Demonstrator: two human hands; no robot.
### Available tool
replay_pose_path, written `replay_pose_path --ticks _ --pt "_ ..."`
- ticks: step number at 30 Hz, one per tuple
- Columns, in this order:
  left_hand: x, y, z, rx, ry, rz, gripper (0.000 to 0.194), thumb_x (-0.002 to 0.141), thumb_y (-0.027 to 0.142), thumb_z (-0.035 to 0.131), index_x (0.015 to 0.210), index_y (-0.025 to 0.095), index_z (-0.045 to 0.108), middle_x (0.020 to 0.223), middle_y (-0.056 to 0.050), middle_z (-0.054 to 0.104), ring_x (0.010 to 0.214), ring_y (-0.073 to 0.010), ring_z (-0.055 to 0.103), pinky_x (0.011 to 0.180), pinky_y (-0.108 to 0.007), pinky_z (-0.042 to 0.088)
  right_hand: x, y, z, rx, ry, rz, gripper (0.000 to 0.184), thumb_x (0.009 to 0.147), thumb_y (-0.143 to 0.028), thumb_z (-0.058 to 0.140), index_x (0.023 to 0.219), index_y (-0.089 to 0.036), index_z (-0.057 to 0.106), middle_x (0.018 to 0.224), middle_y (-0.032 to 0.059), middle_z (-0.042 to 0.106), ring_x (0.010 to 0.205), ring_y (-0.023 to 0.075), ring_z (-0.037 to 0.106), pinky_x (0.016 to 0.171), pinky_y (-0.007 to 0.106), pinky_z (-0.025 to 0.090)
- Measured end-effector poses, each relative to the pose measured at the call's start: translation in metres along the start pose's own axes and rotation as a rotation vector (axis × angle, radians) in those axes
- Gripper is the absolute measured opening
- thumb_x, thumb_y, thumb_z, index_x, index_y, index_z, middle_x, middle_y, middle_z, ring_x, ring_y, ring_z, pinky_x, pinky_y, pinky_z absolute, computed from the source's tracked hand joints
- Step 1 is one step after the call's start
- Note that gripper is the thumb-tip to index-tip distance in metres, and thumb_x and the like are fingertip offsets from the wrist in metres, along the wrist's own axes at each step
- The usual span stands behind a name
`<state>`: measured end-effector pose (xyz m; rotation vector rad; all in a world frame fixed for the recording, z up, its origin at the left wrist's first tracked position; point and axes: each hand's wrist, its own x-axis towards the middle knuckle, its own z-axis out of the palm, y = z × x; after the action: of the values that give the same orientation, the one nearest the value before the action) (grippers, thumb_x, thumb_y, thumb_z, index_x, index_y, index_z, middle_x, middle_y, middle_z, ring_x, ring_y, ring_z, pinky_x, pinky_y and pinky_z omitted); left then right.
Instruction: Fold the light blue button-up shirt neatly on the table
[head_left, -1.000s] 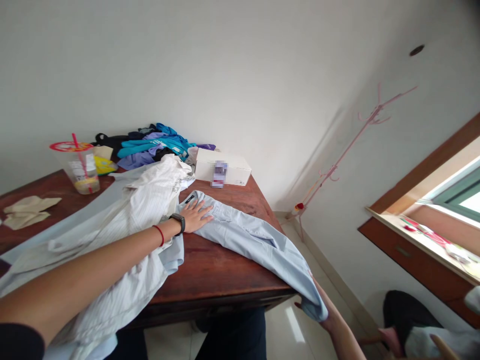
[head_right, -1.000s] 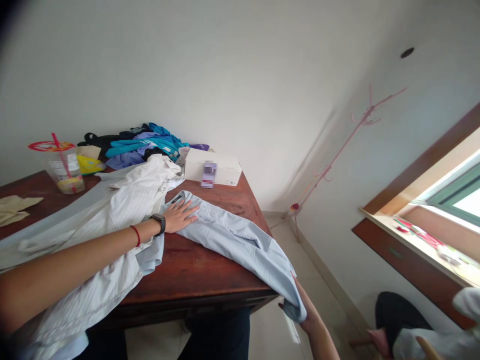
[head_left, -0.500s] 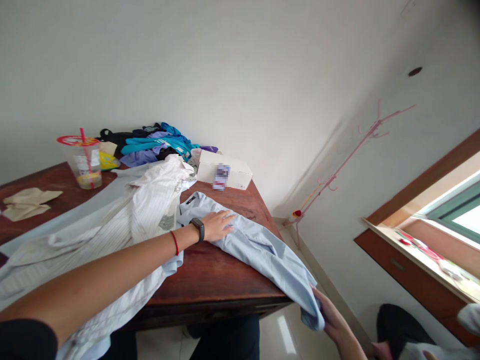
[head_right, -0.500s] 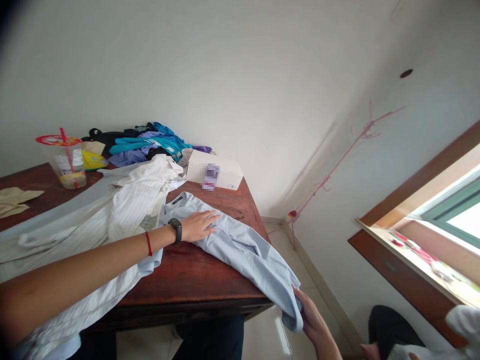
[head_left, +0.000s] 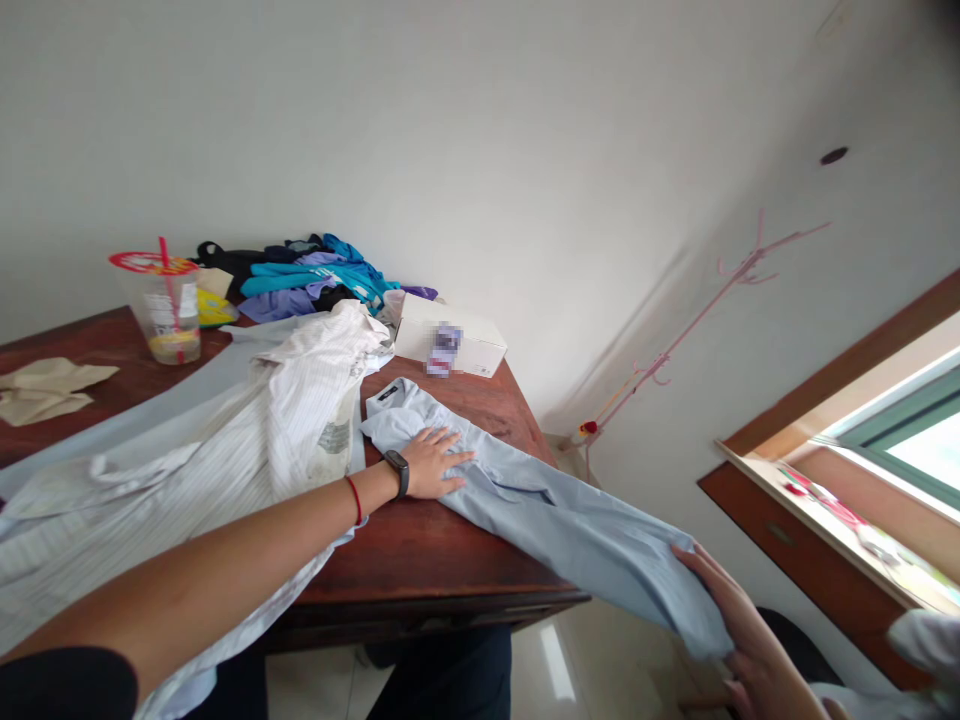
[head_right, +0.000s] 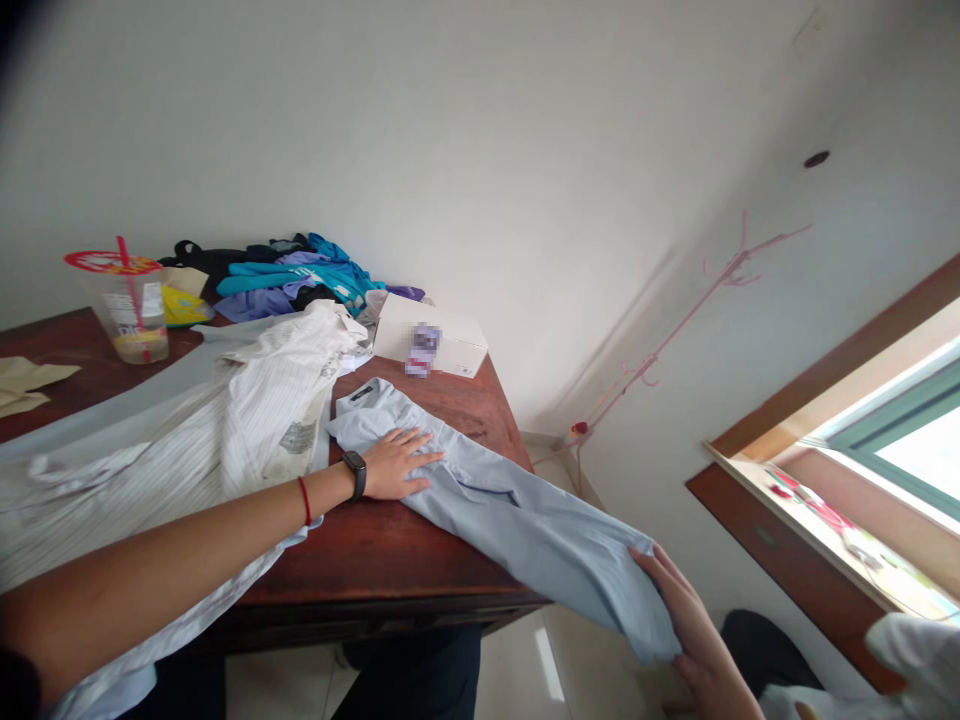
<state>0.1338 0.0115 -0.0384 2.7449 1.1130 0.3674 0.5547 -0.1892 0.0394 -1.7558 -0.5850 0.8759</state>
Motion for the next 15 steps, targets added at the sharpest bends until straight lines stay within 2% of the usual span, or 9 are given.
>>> replay_pose_path --ticks 2,5,7,9,12,15 --pt "-0.001 -0.001 0.0 0.006 0.006 0.015 0.061 0.097 0.06 0.052 0.153 0.036 0.047 0.164 -0.013 0.034 0.151 -0.0419 0.026 0.118 -0.063 0.017 -0.015 -0.026 0.007 0.037 -0.086 -0.078 0.083 0.07 -0.038 0.081 0.147 -0.033 0.052 0.119 0.003 0.076 0.088 0.0249 0.077 0.073 0.029 0.064" --pt "-0.004 0.0 -0.001 0.025 0.027 0.061 0.058 0.097 0.059 0.052 0.151 0.037 0.049 0.163 -0.012 0.035 0.15 -0.0421 0.027 0.118 -0.065 0.018 -0.037 -0.067 0.022 0.031 -0.202 -0.172 0.092 0.072 -0.035 0.079 0.155 -0.035 0.04 0.125 0.003 0.074 0.095 0.0259 0.077 0.081 0.033 0.064" --pt "-0.006 0.005 -0.004 0.04 0.066 0.108 0.058 0.097 0.053 0.056 0.152 0.035 0.048 0.165 -0.013 0.031 0.15 -0.0436 0.027 0.117 -0.067 0.017 -0.047 -0.091 0.035 0.005 -0.26 -0.2 0.087 0.074 -0.037 0.079 0.154 -0.033 0.044 0.126 0.0044 0.073 0.1 0.0268 0.075 0.085 0.032 0.063" --pt "-0.007 0.014 -0.011 0.026 0.12 0.162 0.059 0.097 0.04 0.057 0.154 0.029 0.045 0.166 -0.014 0.028 0.151 -0.0429 0.024 0.118 -0.067 0.016 -0.054 -0.108 0.05 -0.02 -0.302 -0.216 0.08 0.074 -0.038 0.079 0.149 -0.03 0.051 0.126 0.0059 0.073 0.102 0.0269 0.075 0.084 0.031 0.063" --pt "-0.009 0.036 -0.027 -0.176 0.177 0.203 0.061 0.099 0.024 0.046 0.159 0.018 0.034 0.167 -0.015 0.026 0.154 -0.0356 0.021 0.122 -0.058 0.018 -0.062 -0.116 0.076 -0.06 -0.341 -0.227 0.069 0.076 -0.038 0.079 0.142 -0.027 0.06 0.125 0.008 0.074 0.093 0.027 0.076 0.076 0.031 0.063" --pt "-0.012 0.064 -0.043 -0.576 0.142 0.281 0.068 0.099 0.027 0.045 0.163 0.017 0.024 0.168 -0.013 0.022 0.155 -0.0293 0.02 0.125 -0.049 0.019 -0.068 -0.11 0.099 -0.042 -0.347 -0.23 0.062 0.077 -0.036 0.079 0.137 -0.028 0.064 0.117 0.0081 0.076 0.083 0.0259 0.075 0.068 0.031 0.061"
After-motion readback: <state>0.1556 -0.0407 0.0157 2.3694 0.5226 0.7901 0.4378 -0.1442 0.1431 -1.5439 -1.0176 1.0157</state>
